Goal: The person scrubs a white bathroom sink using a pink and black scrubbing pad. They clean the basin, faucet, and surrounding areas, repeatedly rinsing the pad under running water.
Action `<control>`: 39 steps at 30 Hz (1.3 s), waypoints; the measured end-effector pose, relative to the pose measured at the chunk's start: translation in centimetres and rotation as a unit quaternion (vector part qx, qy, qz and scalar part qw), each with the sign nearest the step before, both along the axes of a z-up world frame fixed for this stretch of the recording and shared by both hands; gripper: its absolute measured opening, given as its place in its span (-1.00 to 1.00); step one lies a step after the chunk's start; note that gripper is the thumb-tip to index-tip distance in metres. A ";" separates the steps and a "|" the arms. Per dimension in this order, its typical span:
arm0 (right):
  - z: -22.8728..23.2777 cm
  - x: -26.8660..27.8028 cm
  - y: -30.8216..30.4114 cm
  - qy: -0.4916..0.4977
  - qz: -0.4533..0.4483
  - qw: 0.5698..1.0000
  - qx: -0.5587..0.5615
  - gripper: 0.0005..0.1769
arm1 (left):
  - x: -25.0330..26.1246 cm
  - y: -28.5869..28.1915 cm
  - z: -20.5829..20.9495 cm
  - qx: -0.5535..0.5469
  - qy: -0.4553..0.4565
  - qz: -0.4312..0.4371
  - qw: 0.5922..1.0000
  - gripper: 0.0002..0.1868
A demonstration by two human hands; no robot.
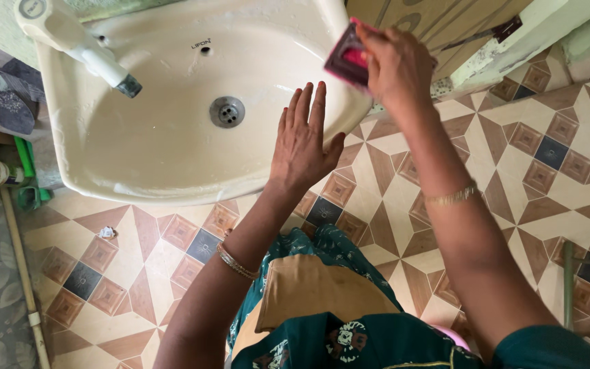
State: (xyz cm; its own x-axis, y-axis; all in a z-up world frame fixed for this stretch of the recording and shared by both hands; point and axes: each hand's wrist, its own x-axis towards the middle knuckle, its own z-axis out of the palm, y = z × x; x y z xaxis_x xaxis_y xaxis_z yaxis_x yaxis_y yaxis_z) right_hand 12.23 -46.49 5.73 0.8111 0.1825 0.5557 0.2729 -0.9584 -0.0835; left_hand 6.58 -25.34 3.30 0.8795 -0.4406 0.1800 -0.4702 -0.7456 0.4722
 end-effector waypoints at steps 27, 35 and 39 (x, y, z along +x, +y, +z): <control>2.3 -1.9 -0.5 0.276 0.162 0.935 0.151 -0.58 | 2.0 -1.3 -0.4 -0.113 -0.068 -0.047 0.990 -0.19; 1.6 -0.1 -2.9 0.224 0.102 0.969 0.021 -0.47 | 7.6 -2.9 -1.1 -0.116 -0.085 -0.054 0.988 -0.53; 0.6 5.6 -0.7 0.119 0.095 0.988 0.030 -0.55 | 14.7 -2.4 -1.2 -0.189 -0.061 -0.051 0.979 -0.69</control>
